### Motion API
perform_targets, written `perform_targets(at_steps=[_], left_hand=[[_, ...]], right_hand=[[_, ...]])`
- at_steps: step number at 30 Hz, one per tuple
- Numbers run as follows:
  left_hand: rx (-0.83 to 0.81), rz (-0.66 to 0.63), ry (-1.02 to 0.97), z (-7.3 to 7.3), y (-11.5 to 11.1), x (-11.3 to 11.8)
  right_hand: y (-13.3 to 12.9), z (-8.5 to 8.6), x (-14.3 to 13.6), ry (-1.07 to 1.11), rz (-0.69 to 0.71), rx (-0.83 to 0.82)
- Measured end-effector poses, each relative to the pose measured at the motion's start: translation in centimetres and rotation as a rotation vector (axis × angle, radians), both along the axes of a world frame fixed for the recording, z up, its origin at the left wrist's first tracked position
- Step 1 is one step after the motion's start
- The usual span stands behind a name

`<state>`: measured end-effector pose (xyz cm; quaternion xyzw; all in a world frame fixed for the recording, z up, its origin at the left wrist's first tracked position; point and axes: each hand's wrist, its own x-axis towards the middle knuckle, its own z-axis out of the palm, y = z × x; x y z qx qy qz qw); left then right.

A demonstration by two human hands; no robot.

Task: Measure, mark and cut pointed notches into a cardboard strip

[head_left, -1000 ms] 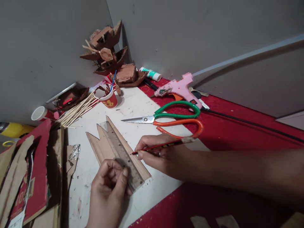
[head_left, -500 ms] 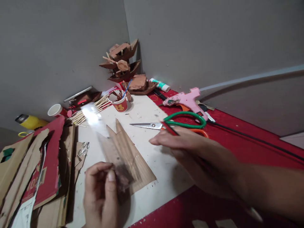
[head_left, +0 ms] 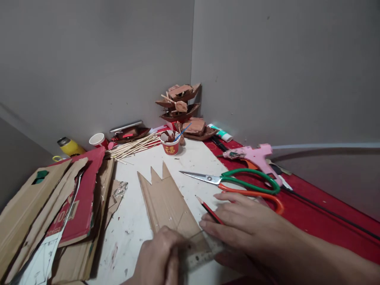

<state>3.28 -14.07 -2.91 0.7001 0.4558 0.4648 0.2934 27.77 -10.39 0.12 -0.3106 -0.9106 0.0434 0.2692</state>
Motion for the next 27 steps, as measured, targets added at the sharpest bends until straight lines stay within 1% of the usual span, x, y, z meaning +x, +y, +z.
perform_targets(at_steps=[2,4,7,8,11,13,17,20,22,23,24,25,26,27], left_hand=[[-0.126,0.066,-0.097,1.3,0.4,0.4],[-0.278,0.106,-0.214,2.3,0.9,0.6],[-0.518,0.119,-0.401,2.8,2.0,0.3],[-0.546,0.113,-0.448,2.9,2.4,0.1],[-0.503,0.140,-0.548,3.1,3.5,-0.4],[-0.510,0.158,-0.603,3.1,4.0,-0.6],[-0.517,0.170,-0.658,3.1,4.6,-0.7],[-0.484,0.175,-0.636,3.3,4.7,-0.9],[-0.397,0.217,-0.524,3.5,4.4,-1.1],[-0.297,0.246,-0.421,3.7,4.2,-1.0],[-0.152,0.254,-0.288,3.8,3.8,-0.9],[0.038,0.221,-0.120,3.8,3.3,-0.8],[0.264,0.158,0.051,3.7,2.7,-0.5],[0.484,0.001,0.237,3.4,2.1,-0.2]], right_hand=[[0.1,-0.2,0.1,-0.049,0.043,-0.023],[0.2,-0.5,0.2,-0.062,0.053,-0.033],[0.8,-0.7,0.7,0.006,-0.025,-0.039],[1.0,-0.6,0.9,0.041,-0.083,-0.034],[1.7,-0.2,1.4,0.112,-0.258,0.009],[2.0,0.2,1.6,0.111,-0.297,0.015],[2.2,0.6,1.6,0.082,-0.300,0.020],[2.3,0.3,1.6,0.081,-0.280,0.055],[2.2,0.0,1.5,0.087,-0.268,0.053],[2.1,-0.1,1.4,0.084,-0.256,0.033],[1.9,-0.2,1.2,0.078,-0.231,0.004],[1.7,-0.3,0.9,0.063,-0.196,-0.040],[1.5,-0.5,0.6,0.044,-0.158,-0.089],[1.2,-0.6,0.2,0.021,-0.119,-0.144]])
